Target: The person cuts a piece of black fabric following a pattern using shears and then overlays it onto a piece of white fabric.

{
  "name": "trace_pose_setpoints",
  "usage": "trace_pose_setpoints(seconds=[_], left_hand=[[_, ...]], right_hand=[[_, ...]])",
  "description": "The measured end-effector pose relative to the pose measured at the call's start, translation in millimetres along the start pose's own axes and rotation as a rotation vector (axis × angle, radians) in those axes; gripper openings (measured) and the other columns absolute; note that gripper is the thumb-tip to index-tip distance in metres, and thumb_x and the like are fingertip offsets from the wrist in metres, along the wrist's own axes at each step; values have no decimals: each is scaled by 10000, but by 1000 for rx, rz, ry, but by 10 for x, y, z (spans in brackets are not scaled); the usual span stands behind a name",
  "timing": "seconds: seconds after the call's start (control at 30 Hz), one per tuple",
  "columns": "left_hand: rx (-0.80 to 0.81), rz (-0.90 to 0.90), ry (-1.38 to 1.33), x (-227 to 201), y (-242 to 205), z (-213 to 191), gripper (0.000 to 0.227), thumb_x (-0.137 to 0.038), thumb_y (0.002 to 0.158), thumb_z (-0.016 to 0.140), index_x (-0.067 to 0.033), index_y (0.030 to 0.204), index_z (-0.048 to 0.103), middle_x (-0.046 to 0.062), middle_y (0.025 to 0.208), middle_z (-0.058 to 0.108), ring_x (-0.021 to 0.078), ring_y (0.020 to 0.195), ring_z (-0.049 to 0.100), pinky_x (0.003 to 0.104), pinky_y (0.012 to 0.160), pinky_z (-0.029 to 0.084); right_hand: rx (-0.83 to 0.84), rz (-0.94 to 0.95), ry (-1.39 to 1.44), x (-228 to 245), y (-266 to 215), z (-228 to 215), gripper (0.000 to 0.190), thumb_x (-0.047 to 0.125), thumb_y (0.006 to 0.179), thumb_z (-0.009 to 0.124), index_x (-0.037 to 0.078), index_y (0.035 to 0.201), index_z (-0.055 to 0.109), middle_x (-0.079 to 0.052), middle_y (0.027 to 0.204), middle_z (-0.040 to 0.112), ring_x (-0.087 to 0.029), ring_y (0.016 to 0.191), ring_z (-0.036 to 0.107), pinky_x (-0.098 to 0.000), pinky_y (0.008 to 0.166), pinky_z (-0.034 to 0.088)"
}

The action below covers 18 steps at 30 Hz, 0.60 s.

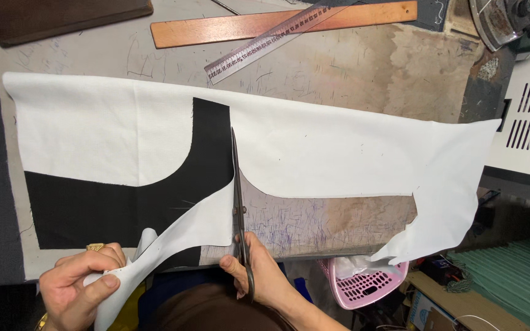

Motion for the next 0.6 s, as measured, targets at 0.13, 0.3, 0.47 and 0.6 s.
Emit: trace_pose_setpoints(seconds=[0.13,0.3,0.47,0.6], left_hand=[[13,-6,15,22,31,-2,228,-193,791,665,10,694,628,79,558,522,200,514,522,329,539,428],[19,-73,37,101,-3,-77,225,-212,784,697,1,718,668,70,563,561,203,529,553,330,552,461],[59,-53,-2,144,56,-118,204,-158,801,681,22,716,638,92,595,530,221,556,537,356,584,457],[71,-68,-29,219,49,-156,239,-180,808,690,27,714,617,106,610,506,238,573,496,365,593,409]], right_hand=[[-29,-27,-22,30,150,39,703,638,836,628,112,1263,444,-1,624,517,-106,503,535,-274,468,539],[-56,0,-18,170,127,45,569,552,907,649,112,1211,455,-15,644,487,-111,469,511,-280,409,520],[-53,-4,-54,336,143,30,779,669,806,600,111,1325,439,-10,653,532,-105,556,552,-289,492,569],[-104,-18,-31,380,271,43,652,565,853,661,114,1283,469,-41,677,571,-127,475,546,-272,402,505]])
Point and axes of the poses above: each hand's wrist, its own y-axis towards the middle knuckle, its own z-axis out of the palm, x = y × z, the point moved 4 cm from there along y, towards the middle knuckle
